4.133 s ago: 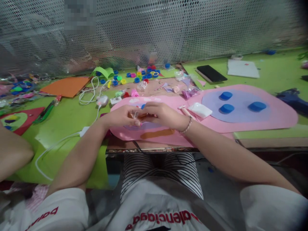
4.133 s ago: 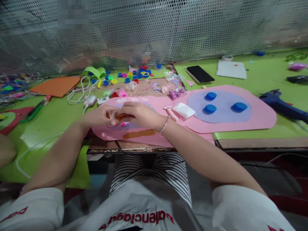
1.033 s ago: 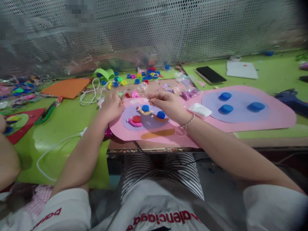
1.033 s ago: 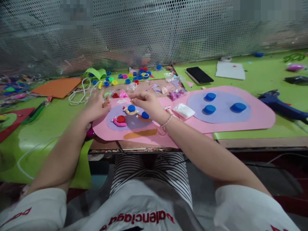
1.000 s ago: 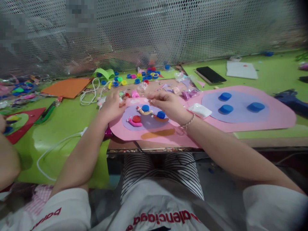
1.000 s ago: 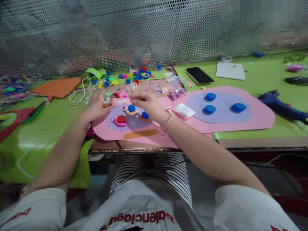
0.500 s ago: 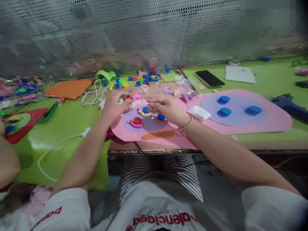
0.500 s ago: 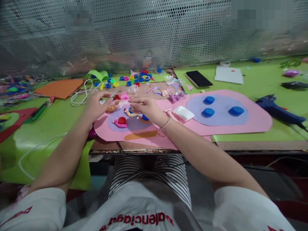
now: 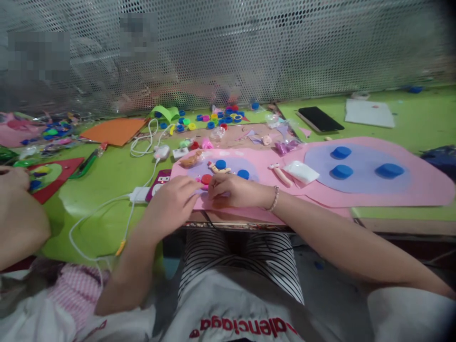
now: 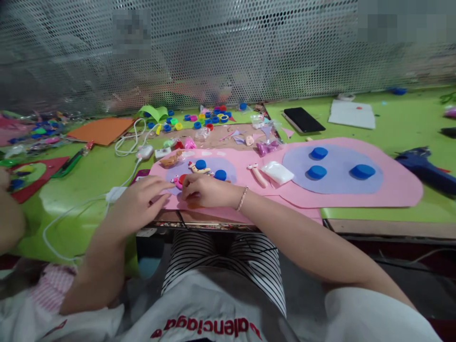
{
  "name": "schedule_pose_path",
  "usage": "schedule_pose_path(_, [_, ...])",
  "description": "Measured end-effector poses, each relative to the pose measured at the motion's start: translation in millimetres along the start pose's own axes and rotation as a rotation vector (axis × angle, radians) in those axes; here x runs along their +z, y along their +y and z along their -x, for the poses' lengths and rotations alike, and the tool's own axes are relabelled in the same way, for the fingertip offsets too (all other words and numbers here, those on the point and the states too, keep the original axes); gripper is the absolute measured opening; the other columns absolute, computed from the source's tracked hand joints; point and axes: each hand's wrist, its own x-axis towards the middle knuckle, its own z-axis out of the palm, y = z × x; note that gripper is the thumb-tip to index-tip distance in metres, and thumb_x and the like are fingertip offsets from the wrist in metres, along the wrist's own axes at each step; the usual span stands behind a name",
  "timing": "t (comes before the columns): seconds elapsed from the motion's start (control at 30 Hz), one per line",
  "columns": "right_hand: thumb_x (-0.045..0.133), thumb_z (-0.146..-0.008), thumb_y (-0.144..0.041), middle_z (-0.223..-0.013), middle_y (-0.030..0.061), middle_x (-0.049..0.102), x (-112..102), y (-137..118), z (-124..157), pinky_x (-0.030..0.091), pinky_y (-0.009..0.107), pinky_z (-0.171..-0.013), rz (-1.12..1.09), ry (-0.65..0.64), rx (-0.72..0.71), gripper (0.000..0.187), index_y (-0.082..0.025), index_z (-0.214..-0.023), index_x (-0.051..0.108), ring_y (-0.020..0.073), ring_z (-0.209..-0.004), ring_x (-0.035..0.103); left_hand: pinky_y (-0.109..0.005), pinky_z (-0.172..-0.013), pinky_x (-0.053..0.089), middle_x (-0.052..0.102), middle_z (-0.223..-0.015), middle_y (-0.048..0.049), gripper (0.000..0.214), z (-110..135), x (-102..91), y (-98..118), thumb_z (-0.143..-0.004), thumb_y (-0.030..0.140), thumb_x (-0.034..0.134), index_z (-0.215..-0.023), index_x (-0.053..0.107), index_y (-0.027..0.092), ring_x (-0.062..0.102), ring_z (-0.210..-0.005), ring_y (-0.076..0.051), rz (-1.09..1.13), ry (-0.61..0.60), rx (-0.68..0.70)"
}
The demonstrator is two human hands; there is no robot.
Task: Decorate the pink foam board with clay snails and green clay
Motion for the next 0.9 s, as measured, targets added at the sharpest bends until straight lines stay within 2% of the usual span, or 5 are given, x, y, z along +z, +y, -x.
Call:
schedule_pose_path(0.1, [0.058, -0.081, -0.010, -0.098, 0.0080, 0.059, -0.2, 1.3, 1.3, 0.047, 0.028, -0.080, 0.014, -0.071, -0.024, 0.020, -0.015, -0.096, 0.070, 0.0137, -0.086, 0.057, -0.037, -0.092, 0.047, 0.064, -0.107, -0.0102, 0.028, 27.2, 24.1, 8.8, -0.089, 0.019, 0.040, -0.108, 0.060, 0.015, 0.057, -0.100, -0.020, -0.002, 0.039, -0.089])
schedule_pose_path(0.23, [0.052, -0.085, -0.007, -0.101, 0.0086, 0.063, -1.7, -1.2, 1.1, 0.046, 0.026, -0.084, 0.001, -0.165, -0.020, 0.024, -0.013, -0.101, 0.069, 0.0134, -0.090, 0.059, -0.042, -0.105, 0.039, 0.063, -0.114, -0.0092, 0.029, 48.0, 48.9, 18.0, -0.087, 0.018, 0.046, -0.114, 0.057, 0.013, 0.055, -0.109, -0.019, -0.028, 0.115, -0.043])
schedule_pose_path(0.5, [0.051, -0.086, -0.012, -0.100, 0.0103, 0.067, -3.5, -9.3, 1.8, 0.047, 0.029, -0.081, 0.092, -0.176, -0.026, 0.029, -0.013, -0.112, 0.064, 0.0174, -0.090, 0.059, -0.042, -0.103, 0.040, 0.063, -0.117, -0.0132, 0.037, 51.4, 61.0, 29.5, -0.085, 0.016, 0.048, -0.122, 0.050, 0.010, 0.055, -0.111, -0.021, -0.131, 0.285, -0.101])
schedule_pose_path(0.67, [0.046, -0.077, -0.002, -0.100, 0.0083, 0.069, -8.1, -8.3, 4.1, 0.047, 0.029, -0.075, 0.118, -0.073, 0.078, 0.050, -0.014, -0.125, 0.053, 0.0164, -0.082, 0.061, -0.048, -0.109, 0.030, 0.055, -0.129, -0.0172, 0.049, 51.7, 63.4, 42.7, -0.085, 0.027, 0.049, -0.129, 0.043, 0.006, 0.046, -0.124, -0.025, -0.140, 0.249, -0.143])
schedule_pose_path(0.9, [0.044, -0.069, 0.001, -0.087, 0.0049, 0.068, -10.3, 1.7, 1.3, 0.047, 0.029, -0.073, 0.069, 0.207, 0.222, 0.038, -0.015, -0.098, 0.062, 0.0153, -0.078, 0.059, -0.057, -0.111, 0.013, 0.042, -0.141, -0.0173, 0.074, 41.5, 63.7, 63.1, -0.080, 0.059, 0.046, -0.132, 0.044, 0.006, 0.031, -0.133, -0.035, -0.163, 0.095, -0.219])
